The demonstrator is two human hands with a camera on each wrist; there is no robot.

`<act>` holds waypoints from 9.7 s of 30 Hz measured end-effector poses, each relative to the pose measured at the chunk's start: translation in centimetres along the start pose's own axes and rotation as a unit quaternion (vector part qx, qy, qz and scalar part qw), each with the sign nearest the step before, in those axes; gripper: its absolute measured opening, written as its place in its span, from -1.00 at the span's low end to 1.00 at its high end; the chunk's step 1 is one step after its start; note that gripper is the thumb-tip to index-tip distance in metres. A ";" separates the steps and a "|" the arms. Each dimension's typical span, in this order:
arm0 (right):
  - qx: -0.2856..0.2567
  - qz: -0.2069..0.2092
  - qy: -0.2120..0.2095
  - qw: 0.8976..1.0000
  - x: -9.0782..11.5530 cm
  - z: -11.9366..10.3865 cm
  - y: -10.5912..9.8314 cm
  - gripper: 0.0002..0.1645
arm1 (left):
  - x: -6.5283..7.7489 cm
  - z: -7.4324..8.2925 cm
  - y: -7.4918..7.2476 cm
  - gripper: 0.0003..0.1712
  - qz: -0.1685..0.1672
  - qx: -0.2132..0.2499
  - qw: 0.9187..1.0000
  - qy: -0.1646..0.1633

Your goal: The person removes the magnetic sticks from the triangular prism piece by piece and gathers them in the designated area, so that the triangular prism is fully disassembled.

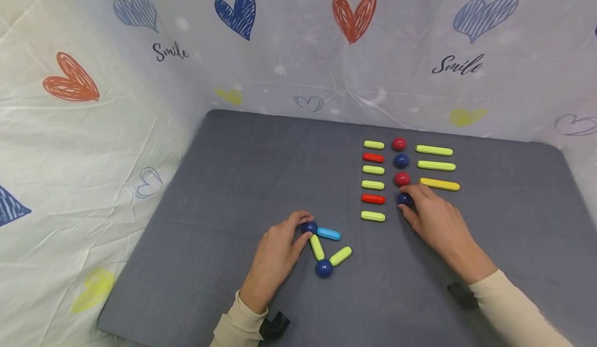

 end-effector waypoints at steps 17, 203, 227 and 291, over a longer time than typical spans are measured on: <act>-0.036 0.026 -0.156 0.987 1.5 -6.9 -1.4 -0.47 | 0.0 0.0 -0.1 -0.52 0.004 0.000 1.000 0.007; 0.002 -0.022 -0.143 0.990 7.1 -9.8 1.3 -0.60 | 3.0 0.2 -1.0 -0.67 -0.051 0.013 0.998 -0.024; 0.000 -0.047 -0.172 0.984 9.5 -14.3 3.9 -0.43 | 3.2 0.4 -0.9 -0.68 -0.056 0.027 0.998 -0.014; -0.001 0.067 -0.103 0.992 4.5 -8.3 -2.5 -0.13 | 3.3 0.3 -1.1 -0.63 -0.049 0.013 0.998 -0.024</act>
Point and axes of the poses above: each hand's wrist, its own x-axis away from the middle knuckle, its own y-axis out of the palm, z = x × y, the point moved 5 cm from there along -x, towards the middle knuckle, and after that the axes turned 11 degrees about y, right-handed, at the moved point
